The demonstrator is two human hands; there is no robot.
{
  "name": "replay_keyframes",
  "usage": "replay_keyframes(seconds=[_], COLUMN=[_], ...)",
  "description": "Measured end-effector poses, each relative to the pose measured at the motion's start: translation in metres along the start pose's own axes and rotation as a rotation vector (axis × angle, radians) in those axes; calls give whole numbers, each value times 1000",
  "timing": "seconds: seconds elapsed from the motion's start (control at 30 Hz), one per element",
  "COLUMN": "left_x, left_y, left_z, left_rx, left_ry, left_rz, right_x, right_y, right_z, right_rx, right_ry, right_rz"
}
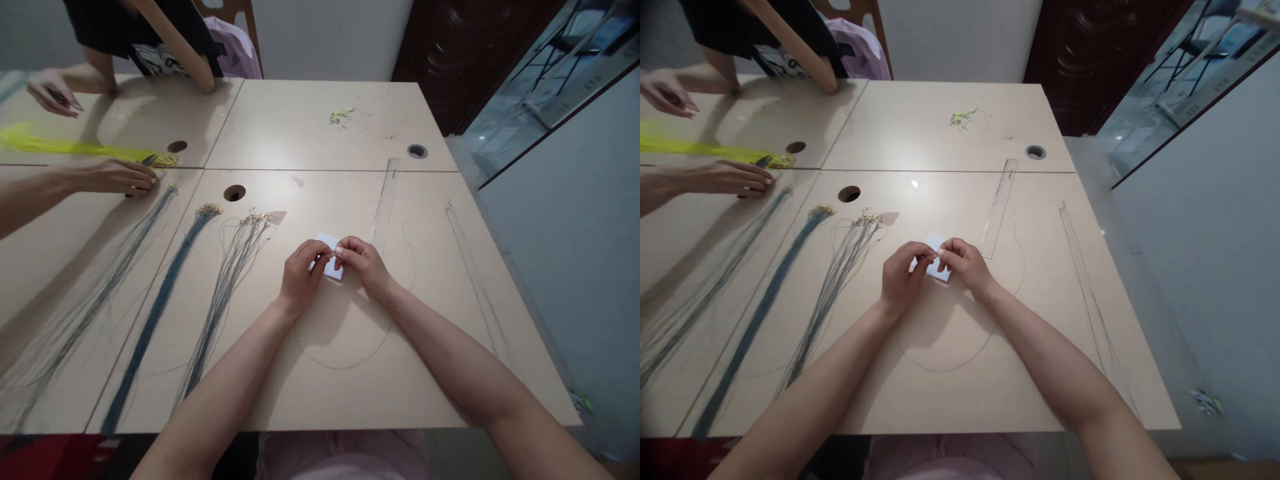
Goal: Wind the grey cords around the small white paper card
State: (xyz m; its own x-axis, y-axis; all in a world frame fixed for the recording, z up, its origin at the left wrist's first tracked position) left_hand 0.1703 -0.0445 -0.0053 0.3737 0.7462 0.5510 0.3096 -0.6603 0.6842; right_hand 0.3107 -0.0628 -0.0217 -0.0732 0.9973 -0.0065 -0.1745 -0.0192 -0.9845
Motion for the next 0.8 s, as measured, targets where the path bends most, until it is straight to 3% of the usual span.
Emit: replay_keyframes(seconds=[0.8], left_x=[-1], left_y=[0], left_z=[1], left_rx=[5], left_ry=[91], left_rz=[8], right_x=[0], right_y=[1], right_z=[1], right_rx=[-36], right_ry=[47], right_rz=[-36])
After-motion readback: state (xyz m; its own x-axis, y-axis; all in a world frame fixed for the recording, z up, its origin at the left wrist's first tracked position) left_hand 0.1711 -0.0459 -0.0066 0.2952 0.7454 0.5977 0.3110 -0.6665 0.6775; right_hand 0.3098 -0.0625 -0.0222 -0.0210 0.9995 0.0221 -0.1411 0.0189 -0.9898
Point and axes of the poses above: each hand's wrist, its own x-axis towards the middle knuckle, its own z-axis out of the palm, y = z × x, the point moved 2 cm from there along x, towards the middle knuckle, and after that the axes turned 1 degree about -x, right-handed, at the moved point
